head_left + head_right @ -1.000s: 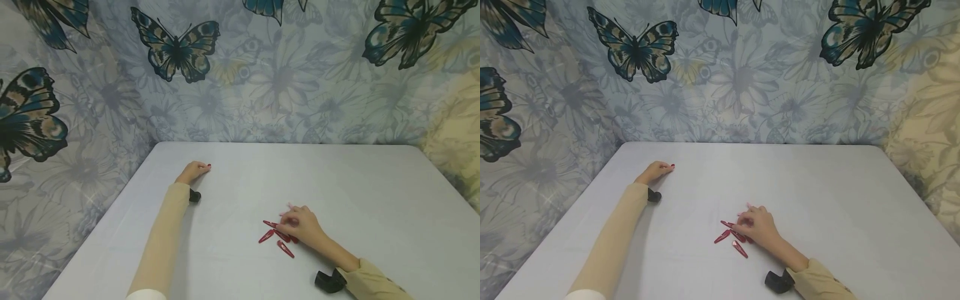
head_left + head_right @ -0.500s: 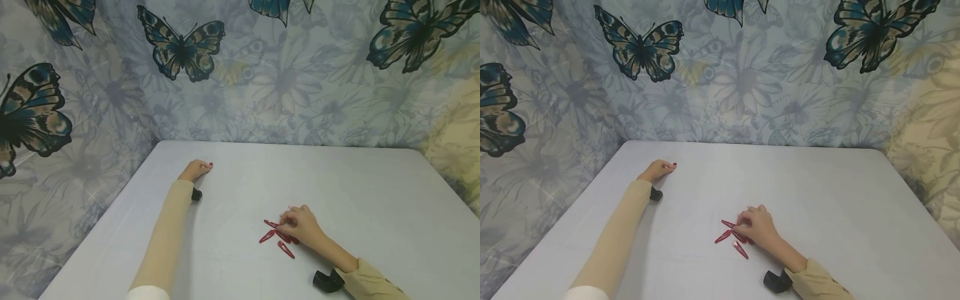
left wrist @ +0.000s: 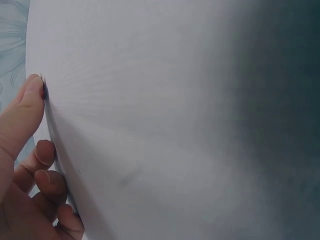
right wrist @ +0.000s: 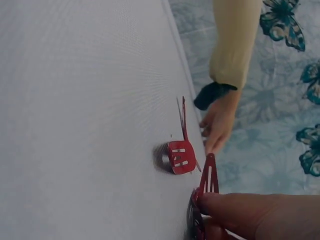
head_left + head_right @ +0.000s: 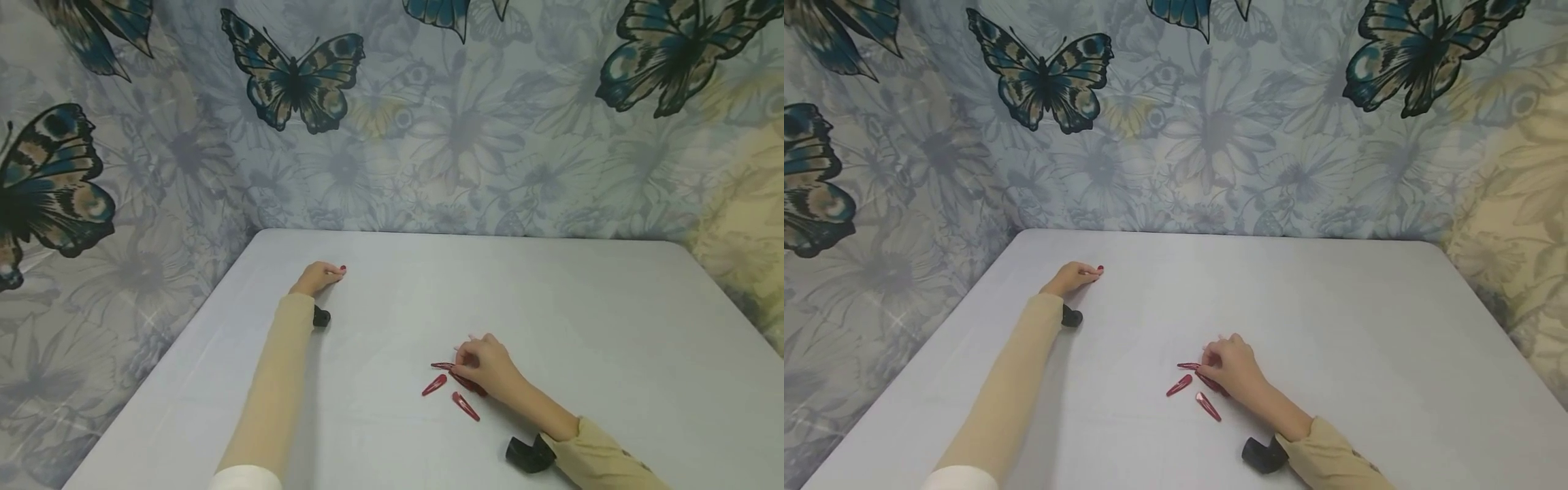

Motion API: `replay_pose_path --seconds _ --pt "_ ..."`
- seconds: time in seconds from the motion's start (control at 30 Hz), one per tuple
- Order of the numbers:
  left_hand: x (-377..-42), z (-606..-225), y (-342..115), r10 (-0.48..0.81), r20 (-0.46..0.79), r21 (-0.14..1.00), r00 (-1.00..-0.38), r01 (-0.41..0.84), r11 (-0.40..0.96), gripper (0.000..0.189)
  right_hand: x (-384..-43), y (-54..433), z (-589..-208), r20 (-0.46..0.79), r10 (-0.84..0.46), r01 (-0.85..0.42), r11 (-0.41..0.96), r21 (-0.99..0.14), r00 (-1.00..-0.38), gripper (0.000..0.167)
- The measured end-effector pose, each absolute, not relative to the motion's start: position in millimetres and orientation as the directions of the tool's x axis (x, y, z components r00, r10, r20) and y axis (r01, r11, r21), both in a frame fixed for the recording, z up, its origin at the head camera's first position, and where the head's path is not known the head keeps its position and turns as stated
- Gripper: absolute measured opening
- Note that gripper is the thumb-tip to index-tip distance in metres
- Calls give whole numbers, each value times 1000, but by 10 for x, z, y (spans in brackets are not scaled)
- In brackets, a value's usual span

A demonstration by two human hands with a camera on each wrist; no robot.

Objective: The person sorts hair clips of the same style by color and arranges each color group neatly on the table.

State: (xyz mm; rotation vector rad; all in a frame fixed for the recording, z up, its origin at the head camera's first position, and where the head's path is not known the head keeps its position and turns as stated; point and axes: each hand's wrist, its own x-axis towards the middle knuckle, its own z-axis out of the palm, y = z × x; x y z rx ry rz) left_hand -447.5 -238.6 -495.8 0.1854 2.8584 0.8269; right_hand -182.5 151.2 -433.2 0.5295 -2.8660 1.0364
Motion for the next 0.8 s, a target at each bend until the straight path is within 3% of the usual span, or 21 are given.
replay_pose_path --seconds 0.1,0.2,0.3,0.4,0.57,0.7,0.8 --pt "-4449 -4916 -2377 140 -136 555 -981 41 831 36 -1835 1533 -4306 159 -346 -360 659 -660 -925 19" --pt "-4062 -4448 -2141 96 -227 562 -969 -50 826 35 -1840 1553 -4287 162 -375 -370 594 -714 -913 15" --pt "-3672 -4063 -1956 91 -214 562 -973 -46 826 34 -1847 1561 -4278 160 -387 -364 540 -759 -908 10" --pt "-3505 -3903 -1921 119 -183 554 -976 -2 832 32 -1880 1581 -4268 140 -417 -353 492 -796 -898 8" --pt "-3660 -3995 -1983 116 -210 538 -971 -16 843 27 -2007 1671 -4185 133 -461 -356 441 -824 -877 5" --pt "-3922 -4269 -2071 114 -216 549 -970 -24 836 28 -2140 1743 -4104 103 -476 -338 440 -832 -873 3" --pt "-4224 -4637 -2269 152 -147 571 -977 42 820 30 -2231 1773 -4056 65 -486 -305 433 -848 -871 8"
